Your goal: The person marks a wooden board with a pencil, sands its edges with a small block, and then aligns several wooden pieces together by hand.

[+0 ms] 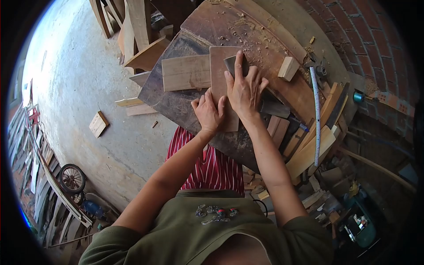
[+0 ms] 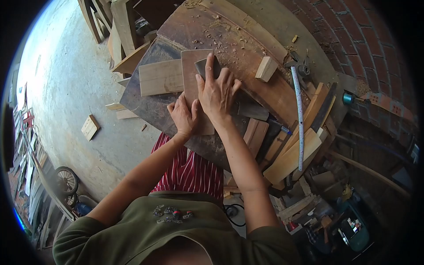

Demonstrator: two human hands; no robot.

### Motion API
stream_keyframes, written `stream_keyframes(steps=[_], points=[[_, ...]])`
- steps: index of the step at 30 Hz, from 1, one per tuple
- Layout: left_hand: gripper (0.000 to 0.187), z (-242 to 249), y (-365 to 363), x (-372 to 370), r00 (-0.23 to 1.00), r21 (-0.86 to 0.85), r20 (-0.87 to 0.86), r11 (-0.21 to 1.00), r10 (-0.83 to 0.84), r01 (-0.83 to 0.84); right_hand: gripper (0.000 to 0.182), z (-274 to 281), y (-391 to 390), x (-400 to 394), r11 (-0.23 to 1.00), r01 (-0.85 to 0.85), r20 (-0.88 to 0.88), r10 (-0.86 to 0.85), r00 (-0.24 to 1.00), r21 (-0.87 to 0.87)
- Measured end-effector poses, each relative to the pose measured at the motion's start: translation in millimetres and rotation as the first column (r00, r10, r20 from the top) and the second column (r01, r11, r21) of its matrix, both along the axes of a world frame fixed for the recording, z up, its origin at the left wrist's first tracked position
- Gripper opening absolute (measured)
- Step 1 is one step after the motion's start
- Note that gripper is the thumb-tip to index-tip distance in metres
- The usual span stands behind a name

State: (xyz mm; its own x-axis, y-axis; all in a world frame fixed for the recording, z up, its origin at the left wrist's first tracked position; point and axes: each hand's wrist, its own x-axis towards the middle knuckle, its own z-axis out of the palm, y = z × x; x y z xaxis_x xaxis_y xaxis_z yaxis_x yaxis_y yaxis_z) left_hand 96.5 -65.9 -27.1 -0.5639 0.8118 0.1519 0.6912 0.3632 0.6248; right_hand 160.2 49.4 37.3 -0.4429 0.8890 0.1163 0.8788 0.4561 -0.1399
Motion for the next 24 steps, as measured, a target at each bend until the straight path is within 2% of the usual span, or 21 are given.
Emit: stream_keyframes(steps=[2, 4, 5, 8, 9, 10, 14, 15, 16, 17, 18, 19, 20, 21, 23, 24], points=[[0.047, 0.6, 4.2, 0.9, 0.999, -0.030, 0.016, 0.999, 0.036, -0.036, 0.061, -1.2, 23.3, -15.8, 0.999, 0.009, -0.082, -0.005, 0.997, 0.043], [0.047, 3.2, 5.3, 1.3, 0.999, -0.036, 0.028, 0.999, 0.037, -0.036, 0.059, -5.7, 64.8, -36.3, 0.998, 0.055, -0.114, -0.054, 0.992, 0.005], [0.047, 4.3, 4.2, 1.8, 0.999, -0.038, 0.036, 0.999, 0.033, -0.031, 0.058, -8.1, 70.4, -37.8, 0.994, 0.104, -0.149, -0.107, 0.983, -0.030], [0.046, 2.1, 2.7, 4.4, 0.999, -0.034, 0.019, 0.999, 0.027, -0.027, 0.055, 1.4, 50.1, -27.2, 0.991, 0.114, -0.174, -0.124, 0.977, -0.063], [0.045, 1.2, 4.5, 3.8, 0.999, -0.012, 0.020, 0.999, 0.045, -0.045, 0.057, -2.7, 26.7, -18.3, 0.987, 0.150, -0.188, -0.158, 0.969, -0.055], [0.045, 0.9, 6.1, 2.4, 0.999, 0.003, 0.015, 0.999, 0.037, -0.037, 0.061, -12.5, -2.9, -7.2, 0.984, 0.175, -0.148, -0.169, 0.974, 0.028], [0.042, 1.5, 3.0, 5.8, 0.994, 0.000, 0.087, 0.998, 0.065, -0.065, 0.063, -27.2, -107.5, 59.8, 0.965, 0.171, -0.126, -0.198, 0.972, -0.199], [0.041, 1.0, 4.8, 4.3, 0.989, -0.006, 0.125, 0.997, 0.080, -0.080, 0.061, -21.8, -120.8, 72.4, 0.943, 0.178, -0.108, -0.215, 0.971, -0.280], [0.039, 3.4, 6.9, 2.3, 0.978, 0.061, 0.192, 0.993, 0.086, -0.099, 0.060, -16.5, -130.3, 82.8, 0.921, 0.211, -0.100, -0.256, 0.962, -0.328], [0.039, 5.4, 8.9, 1.1, 0.980, 0.062, 0.189, 0.995, 0.069, -0.082, 0.060, -12.9, -137.7, 91.5, 0.893, 0.247, -0.092, -0.301, 0.949, -0.377], [0.039, 15.7, 15.2, 1.1, 0.901, 0.082, 0.374, 0.959, 0.221, -0.269, 0.060, -17.3, -142.1, 99.9, 0.882, 0.288, -0.142, -0.361, 0.922, -0.372], [0.040, 20.9, 22.2, 2.1, 0.760, 0.061, 0.549, 0.891, 0.346, -0.450, 0.061, -18.2, -143.5, 105.5, 0.887, 0.290, -0.279, -0.399, 0.874, -0.359], [0.046, 25.9, 28.5, -0.9, 0.678, 0.026, 0.614, 0.848, 0.404, -0.530, 0.062, -20.8, -143.2, 109.0, 0.884, 0.291, -0.329, -0.415, 0.848, -0.365], [0.046, 22.0, 33.7, 0.2, 0.682, 0.030, 0.615, 0.853, 0.395, -0.521, 0.062, -17.7, -142.5, 108.7, 0.883, 0.287, -0.382, -0.426, 0.820, -0.370], [0.050, 11.2, 45.7, -1.4, 0.606, 0.079, 0.661, 0.763, 0.442, -0.642, 0.063, -10.1, -139.9, 97.7, 0.895, 0.291, -0.386, -0.414, 0.825, -0.338], [0.052, 4.9, 44.8, -3.0, 0.608, 0.085, 0.692, 0.792, 0.390, -0.605, 0.063, -8.2, -138.4, 90.5, 0.902, 0.295, -0.378, -0.405, 0.832, -0.316]])
